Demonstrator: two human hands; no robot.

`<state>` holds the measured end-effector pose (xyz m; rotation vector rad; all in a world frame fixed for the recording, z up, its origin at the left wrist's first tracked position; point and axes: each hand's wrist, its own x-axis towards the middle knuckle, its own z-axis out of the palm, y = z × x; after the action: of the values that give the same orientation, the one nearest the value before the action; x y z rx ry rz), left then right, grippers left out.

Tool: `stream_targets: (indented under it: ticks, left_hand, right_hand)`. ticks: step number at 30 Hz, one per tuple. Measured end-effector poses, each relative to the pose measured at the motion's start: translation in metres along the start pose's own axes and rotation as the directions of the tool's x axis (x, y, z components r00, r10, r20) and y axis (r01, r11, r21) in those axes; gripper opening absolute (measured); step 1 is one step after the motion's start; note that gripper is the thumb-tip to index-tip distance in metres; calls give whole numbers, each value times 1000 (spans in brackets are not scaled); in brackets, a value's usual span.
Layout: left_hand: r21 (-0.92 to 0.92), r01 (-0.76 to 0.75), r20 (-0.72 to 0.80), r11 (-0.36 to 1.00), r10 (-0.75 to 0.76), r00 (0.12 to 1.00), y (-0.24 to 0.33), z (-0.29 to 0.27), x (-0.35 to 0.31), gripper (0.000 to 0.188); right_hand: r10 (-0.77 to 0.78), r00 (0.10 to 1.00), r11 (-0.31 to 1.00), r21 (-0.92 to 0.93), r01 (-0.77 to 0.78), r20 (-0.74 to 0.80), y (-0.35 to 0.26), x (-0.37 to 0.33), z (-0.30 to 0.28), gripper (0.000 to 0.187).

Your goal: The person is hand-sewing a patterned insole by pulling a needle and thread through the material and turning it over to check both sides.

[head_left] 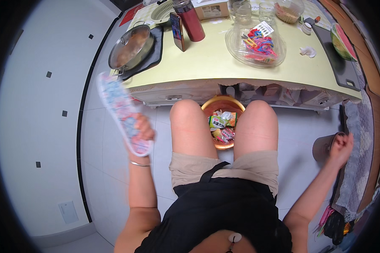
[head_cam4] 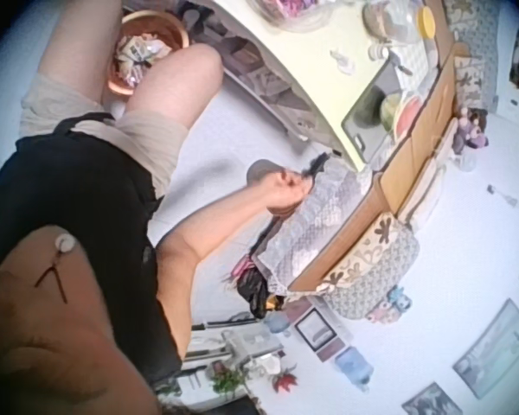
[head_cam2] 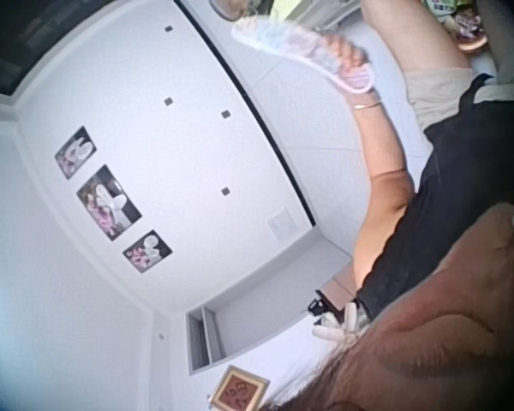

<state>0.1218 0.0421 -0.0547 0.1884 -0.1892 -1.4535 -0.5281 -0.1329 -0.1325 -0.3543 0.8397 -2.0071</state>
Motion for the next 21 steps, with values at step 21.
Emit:
stream_targets:
  ticks: [21]
  left_hand:
    - [-175, 569, 121, 804, -556, 822, -149, 16, 8, 66]
  right_hand:
    - [37, 300, 674, -245, 697, 953, 119, -277, 227, 15]
